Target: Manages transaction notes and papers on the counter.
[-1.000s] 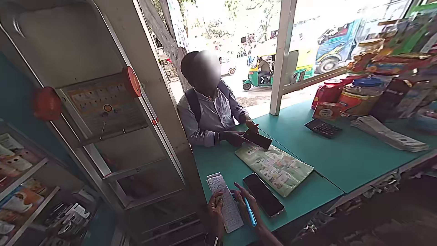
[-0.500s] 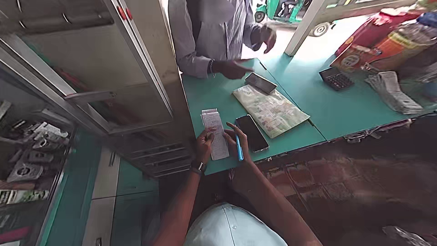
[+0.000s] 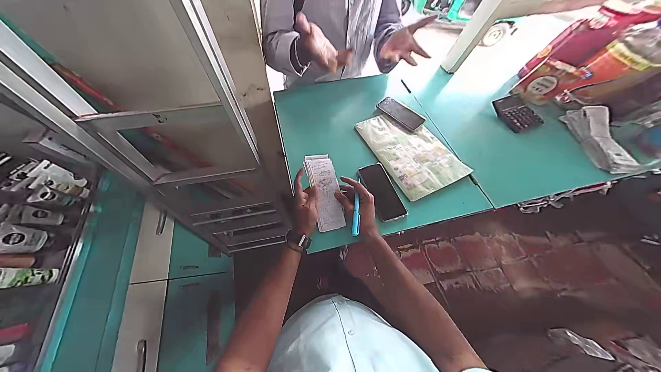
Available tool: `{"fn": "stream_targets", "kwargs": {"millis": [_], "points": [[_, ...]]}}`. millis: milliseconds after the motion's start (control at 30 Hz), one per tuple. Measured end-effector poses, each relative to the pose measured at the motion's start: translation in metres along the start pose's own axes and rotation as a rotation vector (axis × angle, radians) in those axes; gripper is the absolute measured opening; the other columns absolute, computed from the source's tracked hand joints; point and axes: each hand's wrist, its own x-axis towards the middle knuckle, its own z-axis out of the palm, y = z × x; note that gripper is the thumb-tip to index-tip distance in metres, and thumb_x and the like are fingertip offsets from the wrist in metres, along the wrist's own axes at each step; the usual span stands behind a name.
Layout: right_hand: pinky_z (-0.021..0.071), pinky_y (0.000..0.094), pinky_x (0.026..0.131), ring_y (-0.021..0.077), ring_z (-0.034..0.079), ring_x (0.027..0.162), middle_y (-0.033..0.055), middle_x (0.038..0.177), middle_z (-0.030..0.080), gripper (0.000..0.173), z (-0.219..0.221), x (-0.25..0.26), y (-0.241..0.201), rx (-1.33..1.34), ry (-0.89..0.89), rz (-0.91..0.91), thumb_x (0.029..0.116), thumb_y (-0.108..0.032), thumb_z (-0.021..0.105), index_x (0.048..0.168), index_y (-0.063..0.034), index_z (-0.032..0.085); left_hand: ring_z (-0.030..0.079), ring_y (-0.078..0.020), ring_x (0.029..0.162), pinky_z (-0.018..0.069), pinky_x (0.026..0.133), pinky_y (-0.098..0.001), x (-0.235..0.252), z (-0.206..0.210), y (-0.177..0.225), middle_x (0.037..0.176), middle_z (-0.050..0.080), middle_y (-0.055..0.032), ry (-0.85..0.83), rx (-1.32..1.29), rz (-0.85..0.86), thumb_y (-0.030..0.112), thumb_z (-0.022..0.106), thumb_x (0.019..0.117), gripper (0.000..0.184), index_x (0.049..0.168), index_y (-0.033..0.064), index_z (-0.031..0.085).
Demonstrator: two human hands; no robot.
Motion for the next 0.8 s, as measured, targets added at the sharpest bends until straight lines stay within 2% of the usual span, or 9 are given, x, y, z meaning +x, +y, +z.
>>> {"fn": "stream_targets", "kwargs": {"millis": [33,100,200,333,433,600,800], "points": [[0.0617,0.0295,0.078,0.0116,0.073,0.085,0.0081,0.104,0.076,0.039,0.0008,0.0013,-0.0013,0.007,0.002,-0.001,0.0904,-0.006,0.073,0.129,-0.0006,0.065,0.071,-0.0186,0.103,0.0581,0.094,-0.0395,0.0020,0.0004,-0.0004,0.121,0.069,-0.0139,0.021,-0.046,-0.007,0.011,0.045,0.1069,0.062,0.163,0.0208,0.020],[0.0616,0.0282,0.077,0.0108,0.073,0.084,0.0080,0.103,0.076,0.038,0.0013,-0.0002,-0.0021,0.013,0.009,-0.001,0.0905,-0.006,0.072,0.128,0.0002,0.066,0.070,-0.0194,0.104,0.0576,0.095,-0.0400,0.0020,0.0013,-0.0020,0.123,0.067,-0.0154,0.057,-0.074,-0.020,0.013,0.041,0.1084,0.062,0.165,0.0218,0.017],[0.0613,0.0279,0.076,0.0109,0.073,0.084,0.0087,0.104,0.076,0.038,0.0008,-0.0019,-0.0017,0.003,0.009,0.000,0.0910,-0.007,0.072,0.127,0.0011,0.066,0.071,-0.0203,0.104,0.0582,0.094,-0.0394,0.0010,0.0004,-0.0033,0.124,0.067,-0.0174,0.059,-0.052,-0.031,0.011,0.042,0.1075,0.062,0.164,0.0191,0.018],[0.0618,0.0277,0.077,0.0108,0.073,0.085,0.0089,0.105,0.076,0.037,0.0026,0.0027,-0.0019,0.003,-0.002,0.000,0.0918,-0.006,0.071,0.128,0.0027,0.065,0.072,-0.0223,0.103,0.0592,0.094,-0.0397,0.0041,0.0000,0.0004,0.119,0.069,-0.0202,0.024,-0.097,-0.007,0.005,0.043,0.1062,0.061,0.163,0.0121,0.022],[0.0608,0.0264,0.075,0.0093,0.072,0.081,0.0081,0.102,0.076,0.038,0.0029,0.0018,0.0000,-0.031,0.007,-0.008,0.0908,-0.007,0.072,0.128,0.0011,0.066,0.072,-0.0234,0.104,0.0593,0.094,-0.0403,0.0025,0.0012,0.0010,0.122,0.069,-0.0201,0.020,-0.172,-0.032,0.000,0.043,0.1040,0.061,0.161,0.0133,0.026],[0.0607,0.0275,0.075,0.0104,0.072,0.082,0.0088,0.104,0.076,0.039,0.0034,0.0008,0.0013,-0.074,0.010,-0.014,0.0904,-0.007,0.072,0.128,-0.0005,0.066,0.073,-0.0223,0.101,0.0598,0.091,-0.0393,0.0021,0.0009,0.0016,0.117,0.072,-0.0173,-0.009,-0.148,-0.046,-0.004,0.044,0.1020,0.063,0.160,0.0137,0.026],[0.0606,0.0269,0.076,0.0112,0.073,0.085,0.0120,0.110,0.075,0.040,0.0031,0.0037,-0.0009,-0.041,-0.011,-0.016,0.0890,0.001,0.063,0.128,0.0042,0.064,0.073,-0.0210,0.102,0.0598,0.092,-0.0377,0.0059,0.0016,0.0008,0.118,0.070,-0.0182,-0.017,-0.160,-0.027,-0.003,0.043,0.1032,0.061,0.160,0.0094,0.023]]}}
